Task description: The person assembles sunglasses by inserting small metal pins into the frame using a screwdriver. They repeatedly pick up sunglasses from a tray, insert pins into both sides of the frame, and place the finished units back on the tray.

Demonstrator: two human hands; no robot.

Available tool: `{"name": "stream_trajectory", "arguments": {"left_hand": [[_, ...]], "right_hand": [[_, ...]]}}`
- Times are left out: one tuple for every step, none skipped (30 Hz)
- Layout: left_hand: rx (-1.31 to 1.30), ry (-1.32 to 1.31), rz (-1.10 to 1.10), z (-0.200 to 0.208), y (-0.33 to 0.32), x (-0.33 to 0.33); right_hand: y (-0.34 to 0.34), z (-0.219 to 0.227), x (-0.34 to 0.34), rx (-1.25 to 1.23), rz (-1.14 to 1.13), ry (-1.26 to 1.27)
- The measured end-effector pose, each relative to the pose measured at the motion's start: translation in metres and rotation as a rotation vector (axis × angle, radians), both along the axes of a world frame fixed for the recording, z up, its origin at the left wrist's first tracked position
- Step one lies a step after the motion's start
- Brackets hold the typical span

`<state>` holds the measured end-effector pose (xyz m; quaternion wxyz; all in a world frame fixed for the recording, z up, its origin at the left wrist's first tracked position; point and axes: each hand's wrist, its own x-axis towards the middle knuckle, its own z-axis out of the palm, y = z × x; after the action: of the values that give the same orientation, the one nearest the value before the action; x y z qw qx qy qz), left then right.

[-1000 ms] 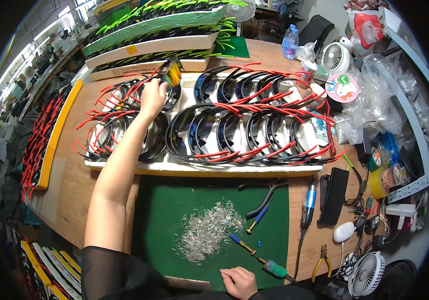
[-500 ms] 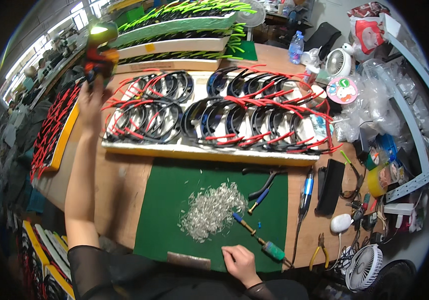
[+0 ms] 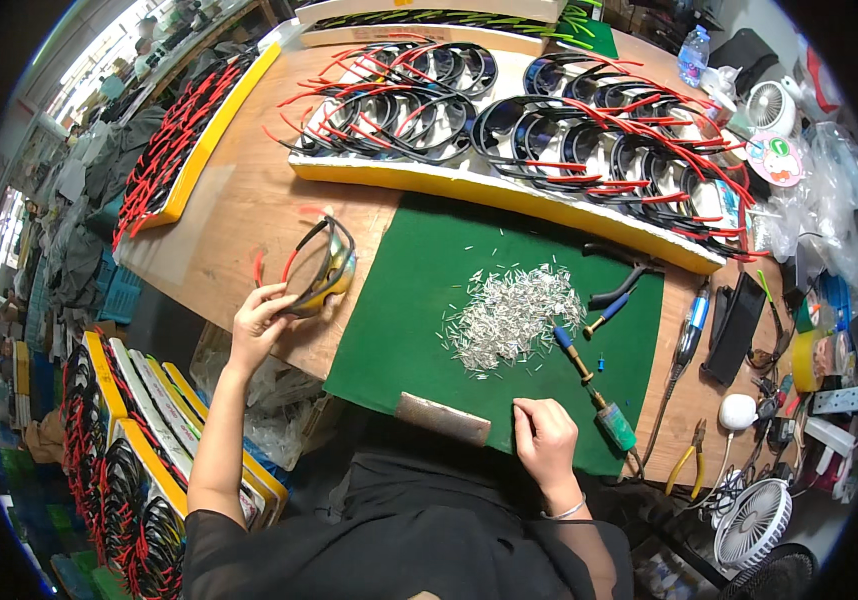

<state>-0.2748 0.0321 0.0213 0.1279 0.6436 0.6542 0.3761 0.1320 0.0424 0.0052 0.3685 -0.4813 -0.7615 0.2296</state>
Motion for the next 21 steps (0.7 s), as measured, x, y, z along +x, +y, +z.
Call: {"name": "stream_trajectory", "arguments": {"left_hand": [[-0.026, -0.039, 0.003, 0.006, 0.004, 0.001], [-0.043, 0.006, -0.024, 0.010, 0.006, -0.005], [-0.098, 0.033, -0.017, 0.017, 0.006, -0.008], [-0.069, 0.054, -0.034, 0.019, 0.008, -0.012], [-0.039, 0.074, -0.058, 0.020, 0.013, -0.016], [-0.043, 0.038, -0.092, 0.024, 0.015, -0.023], [-0.049, 0.001, -0.126, 0.029, 0.016, -0.027], [-0.114, -0.193, -0.114, 0.039, 0.015, -0.027], [-0.146, -0.347, -0.112, 0.044, 0.012, -0.033], [-0.146, -0.476, -0.126, 0.053, 0.015, -0.029], [-0.148, -0.605, -0.140, 0.061, 0.017, -0.025], [-0.107, -0.680, -0.174, 0.064, 0.018, -0.023], [-0.063, -0.599, -0.219, 0.068, 0.018, -0.014], [-0.017, -0.522, -0.271, 0.071, 0.018, 0.002], [0.036, -0.458, -0.343, 0.073, 0.024, 0.023], [0.102, -0.177, -0.471, 0.075, 0.027, 0.045], [0.164, 0.104, -0.585, 0.080, 0.025, 0.065], [0.146, 0.067, -0.661, 0.074, 0.022, 0.087], [0.104, 0.018, -0.725, 0.069, 0.013, 0.100], [0.088, 0.038, -0.811, 0.067, 0.011, 0.111], [0.069, 0.050, -0.867, 0.065, 0.008, 0.122]], "right_hand": [[-0.001, -0.001, 0.001, 0.012, -0.007, -0.002], [-0.001, -0.003, 0.000, 0.025, -0.015, 0.000], [-0.001, -0.003, -0.001, 0.029, -0.023, -0.007], [-0.001, -0.003, -0.002, 0.033, -0.031, -0.013], [-0.001, -0.003, -0.002, 0.037, -0.047, -0.020], [-0.001, -0.003, -0.002, 0.032, -0.053, -0.030], [-0.001, -0.003, -0.003, 0.031, -0.053, -0.033], [-0.002, -0.004, -0.004, 0.031, -0.054, -0.031], [-0.003, -0.004, -0.006, 0.031, -0.055, -0.030], [-0.003, -0.003, -0.006, 0.038, -0.063, -0.034], [-0.003, -0.002, -0.006, 0.044, -0.072, -0.038], [-0.003, -0.001, -0.007, 0.044, -0.071, -0.033], [-0.004, -0.001, -0.008, 0.014, -0.055, -0.016], [-0.004, 0.001, -0.007, -0.012, -0.046, -0.005], [-0.003, 0.004, -0.003, -0.030, -0.056, -0.005], [-0.004, 0.011, -0.001, -0.139, -0.073, 0.087], [-0.003, 0.016, 0.003, -0.221, -0.064, 0.182], [-0.002, 0.019, 0.010, -0.440, -0.053, 0.396], [0.002, 0.033, 0.011, -0.589, -0.009, 0.526], [0.007, 0.044, 0.012, -0.626, 0.042, 0.590], [0.013, 0.053, 0.012, -0.683, 0.082, 0.583]]}}
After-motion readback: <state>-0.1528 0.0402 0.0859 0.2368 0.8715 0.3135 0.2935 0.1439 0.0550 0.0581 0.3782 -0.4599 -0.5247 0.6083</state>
